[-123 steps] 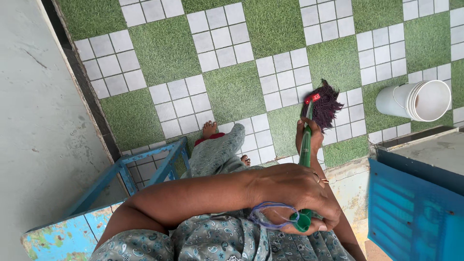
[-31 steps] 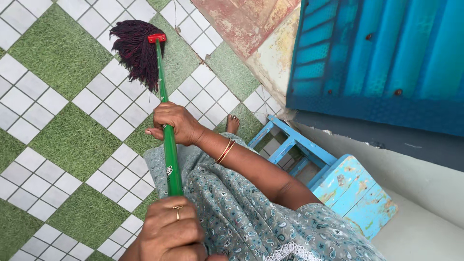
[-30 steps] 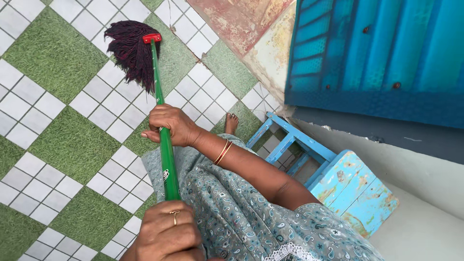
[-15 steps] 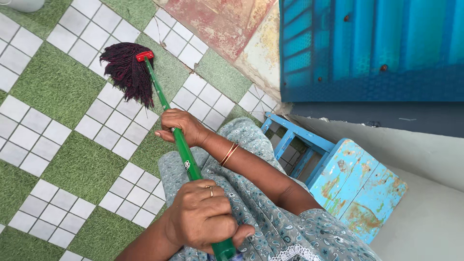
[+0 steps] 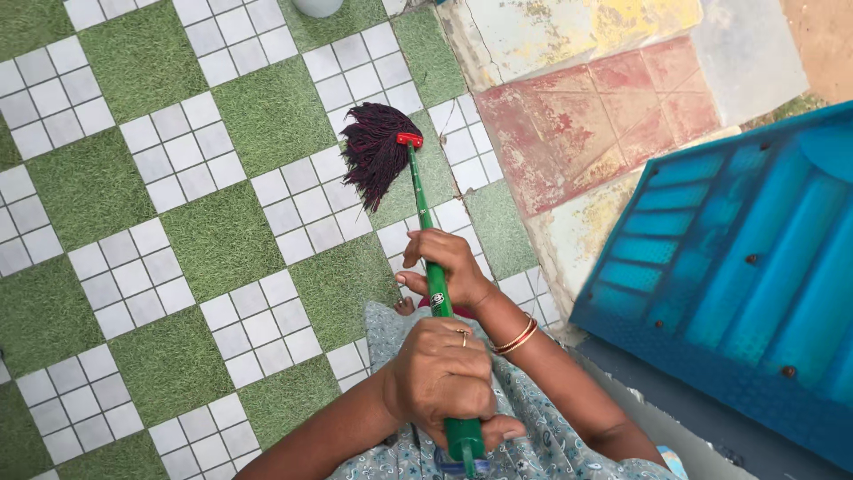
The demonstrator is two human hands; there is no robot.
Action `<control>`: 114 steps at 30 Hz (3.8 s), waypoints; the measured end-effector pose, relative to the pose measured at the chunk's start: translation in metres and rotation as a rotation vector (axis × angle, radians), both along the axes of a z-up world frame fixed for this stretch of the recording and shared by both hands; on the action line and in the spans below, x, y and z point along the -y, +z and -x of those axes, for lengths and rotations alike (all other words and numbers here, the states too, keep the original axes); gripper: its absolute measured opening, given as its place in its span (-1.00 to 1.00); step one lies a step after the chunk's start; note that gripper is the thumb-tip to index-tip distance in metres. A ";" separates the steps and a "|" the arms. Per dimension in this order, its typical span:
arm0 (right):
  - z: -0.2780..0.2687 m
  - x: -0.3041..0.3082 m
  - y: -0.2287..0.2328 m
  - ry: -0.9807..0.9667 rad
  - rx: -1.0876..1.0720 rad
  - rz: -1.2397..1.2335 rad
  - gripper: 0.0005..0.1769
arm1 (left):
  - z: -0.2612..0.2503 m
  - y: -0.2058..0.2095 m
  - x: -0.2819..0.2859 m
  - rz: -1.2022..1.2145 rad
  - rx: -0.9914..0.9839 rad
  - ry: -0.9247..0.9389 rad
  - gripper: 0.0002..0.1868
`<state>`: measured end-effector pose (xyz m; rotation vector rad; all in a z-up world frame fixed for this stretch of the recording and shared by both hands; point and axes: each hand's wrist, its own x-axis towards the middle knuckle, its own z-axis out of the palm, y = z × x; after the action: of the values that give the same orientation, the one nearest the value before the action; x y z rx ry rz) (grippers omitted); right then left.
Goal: The person mops a tiled floor using a mop and a bucket of water.
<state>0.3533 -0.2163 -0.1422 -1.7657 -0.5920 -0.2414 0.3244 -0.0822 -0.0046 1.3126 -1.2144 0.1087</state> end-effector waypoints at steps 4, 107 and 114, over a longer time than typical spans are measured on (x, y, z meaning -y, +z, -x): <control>-0.002 0.017 -0.015 0.084 -0.055 0.035 -0.50 | 0.009 -0.011 0.024 0.003 0.001 0.139 -0.57; 0.087 -0.105 -0.058 0.342 -0.323 -0.170 -0.78 | 0.123 0.005 -0.007 0.252 -0.186 1.085 -0.60; 0.095 -0.059 -0.084 0.291 -0.075 -0.070 -0.75 | 0.161 -0.016 0.039 0.109 -0.119 1.078 -0.61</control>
<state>0.2579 -0.1572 -0.2258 -1.5910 -0.7674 0.0060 0.1637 -0.1217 -0.0202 1.7151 -0.2856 0.8359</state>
